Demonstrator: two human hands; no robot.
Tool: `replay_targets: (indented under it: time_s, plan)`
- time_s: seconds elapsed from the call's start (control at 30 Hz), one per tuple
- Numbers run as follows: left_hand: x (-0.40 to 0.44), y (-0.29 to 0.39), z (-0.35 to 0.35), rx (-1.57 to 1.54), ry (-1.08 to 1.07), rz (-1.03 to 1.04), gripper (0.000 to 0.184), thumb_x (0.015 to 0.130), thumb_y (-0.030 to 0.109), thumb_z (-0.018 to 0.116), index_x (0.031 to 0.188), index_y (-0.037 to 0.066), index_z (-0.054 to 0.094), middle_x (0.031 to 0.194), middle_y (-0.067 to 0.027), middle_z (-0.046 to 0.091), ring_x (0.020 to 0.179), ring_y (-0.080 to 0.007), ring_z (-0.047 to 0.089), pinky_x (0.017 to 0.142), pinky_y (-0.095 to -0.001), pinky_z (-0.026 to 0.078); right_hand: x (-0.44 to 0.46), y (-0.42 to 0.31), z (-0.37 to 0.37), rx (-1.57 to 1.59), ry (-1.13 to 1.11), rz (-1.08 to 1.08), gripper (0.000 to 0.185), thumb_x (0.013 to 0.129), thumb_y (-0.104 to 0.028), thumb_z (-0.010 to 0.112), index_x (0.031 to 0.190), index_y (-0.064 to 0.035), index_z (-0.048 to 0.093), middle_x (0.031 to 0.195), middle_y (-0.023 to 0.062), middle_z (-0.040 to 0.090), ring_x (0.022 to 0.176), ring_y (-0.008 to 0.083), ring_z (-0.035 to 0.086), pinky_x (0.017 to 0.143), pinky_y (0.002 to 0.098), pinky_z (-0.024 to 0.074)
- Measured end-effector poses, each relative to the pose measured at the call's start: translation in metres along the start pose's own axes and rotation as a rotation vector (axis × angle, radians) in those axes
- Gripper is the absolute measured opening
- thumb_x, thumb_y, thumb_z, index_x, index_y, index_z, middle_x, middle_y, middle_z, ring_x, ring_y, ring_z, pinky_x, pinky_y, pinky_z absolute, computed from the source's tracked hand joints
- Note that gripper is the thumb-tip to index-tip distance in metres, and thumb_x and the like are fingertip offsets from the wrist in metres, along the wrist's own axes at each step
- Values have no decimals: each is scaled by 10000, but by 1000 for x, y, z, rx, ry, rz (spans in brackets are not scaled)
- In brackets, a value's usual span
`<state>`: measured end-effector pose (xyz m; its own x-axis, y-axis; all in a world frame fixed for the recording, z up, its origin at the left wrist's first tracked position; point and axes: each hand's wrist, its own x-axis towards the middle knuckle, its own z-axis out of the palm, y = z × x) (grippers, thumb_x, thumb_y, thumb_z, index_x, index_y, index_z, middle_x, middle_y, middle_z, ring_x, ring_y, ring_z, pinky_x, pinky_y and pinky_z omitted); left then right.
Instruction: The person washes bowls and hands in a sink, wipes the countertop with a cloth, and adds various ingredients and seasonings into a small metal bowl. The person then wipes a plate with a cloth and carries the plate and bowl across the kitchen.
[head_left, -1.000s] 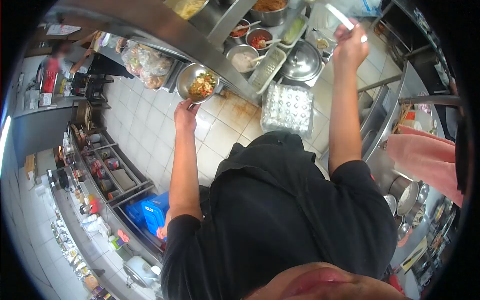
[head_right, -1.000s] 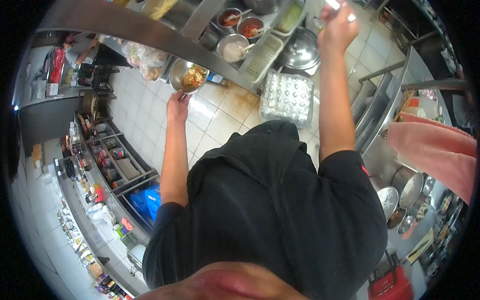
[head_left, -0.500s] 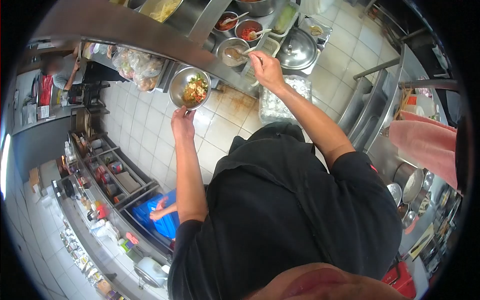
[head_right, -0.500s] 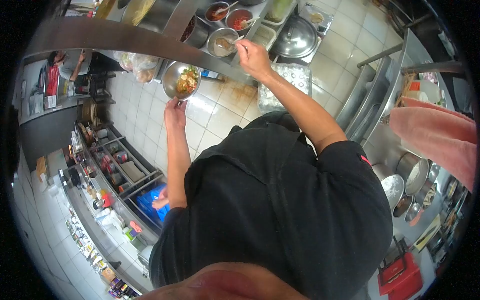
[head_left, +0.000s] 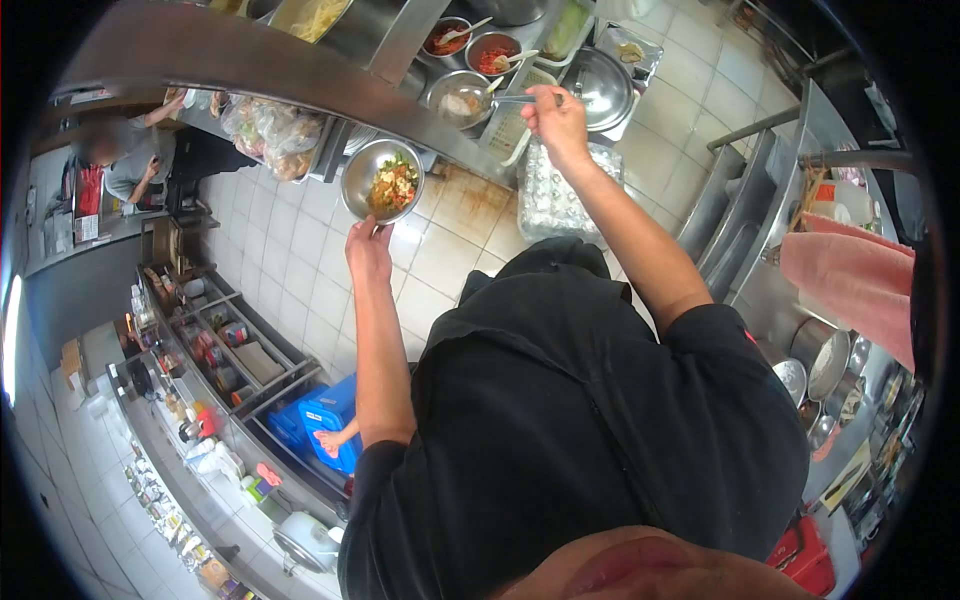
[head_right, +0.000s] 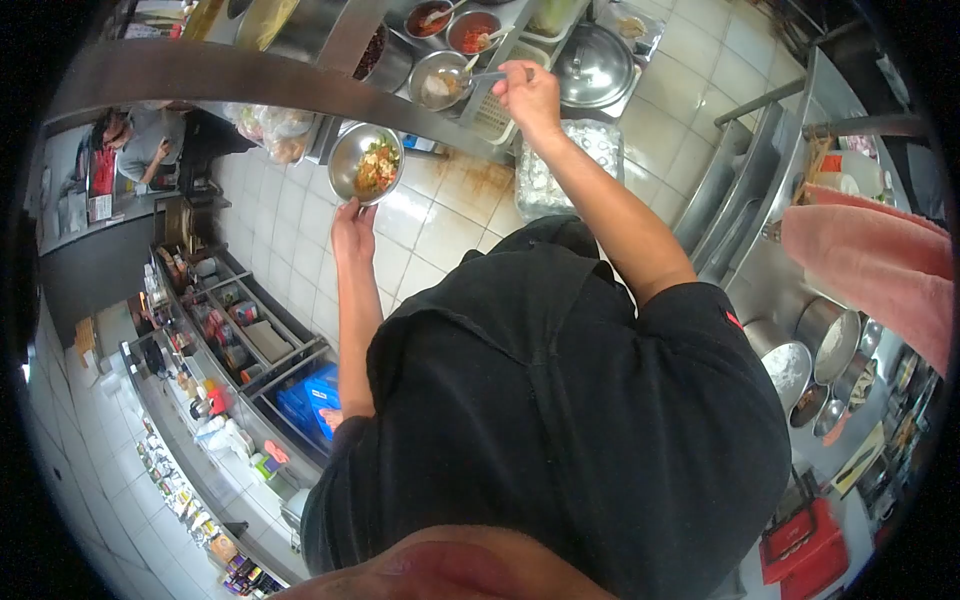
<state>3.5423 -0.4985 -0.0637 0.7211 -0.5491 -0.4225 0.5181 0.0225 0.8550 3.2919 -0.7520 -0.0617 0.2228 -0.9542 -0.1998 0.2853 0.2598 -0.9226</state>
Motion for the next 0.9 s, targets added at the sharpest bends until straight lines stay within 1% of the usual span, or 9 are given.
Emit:
replay_targets:
  time_s: [0.1,0.17,0.23,0.4,0.53,0.57,0.73,0.83,0.9]
  plan:
    - [3,6,12,8,-1,5,83,886,-1,516,946,-7,459,994,-136,565,918,-260,583,843,-404,508,-4,-19,0,40,13,-53,229,940,-187,499,985,3,618,693,50,633,539,73,523,476,214,420]
    - [2,8,27,9,34,19,67,878,-7,521,921,-6,470,965,-133,572,906,-262,589,827,-399,527,-9,-28,4,-10,-14,-109,234,963,-203,493,1003,-11,621,702,39,636,552,58,518,494,210,431]
    - [14,5,25,16,-27,41,50,867,-17,528,877,1,482,939,-134,575,867,-267,604,792,-391,552,-16,-36,17,18,-70,-162,239,967,-207,497,994,-13,634,707,31,637,564,56,520,516,204,436]
    - [23,12,44,-4,-29,28,60,859,-15,539,858,5,483,917,-146,572,827,-272,615,751,-375,566,-19,-29,56,-104,-435,-233,226,953,-201,532,1028,-23,651,742,34,650,602,69,547,547,214,451]
    - [22,20,56,13,-4,47,69,859,-13,542,863,5,476,901,-147,572,833,-273,618,746,-365,572,-14,-21,69,-154,-396,-307,220,948,-200,550,1043,-31,653,762,43,658,614,65,545,566,216,459]
    - [19,23,58,3,-1,57,67,859,-13,541,861,5,477,898,-145,572,829,-269,618,747,-362,572,-12,-26,66,-162,-381,-248,212,947,-190,552,1049,-33,653,766,40,656,627,61,547,572,212,462]
    - [20,21,56,-14,-14,52,57,861,-15,534,848,5,483,878,-133,571,802,-250,613,740,-349,572,-18,-34,55,-7,-351,-331,216,953,-194,545,1052,-38,655,775,30,651,652,59,550,592,207,464]
    - [19,18,58,-3,18,34,52,865,-13,531,843,6,488,872,-129,573,789,-243,608,738,-348,572,-12,-23,49,-210,-579,-292,222,952,-199,545,1053,-34,654,778,26,652,661,68,556,617,211,472]
    - [25,11,56,-20,6,18,45,866,-13,528,849,4,491,881,-131,575,788,-246,609,738,-349,572,-14,-22,51,-221,-574,-297,233,951,-203,547,1061,-26,652,786,22,650,679,77,563,629,217,477]
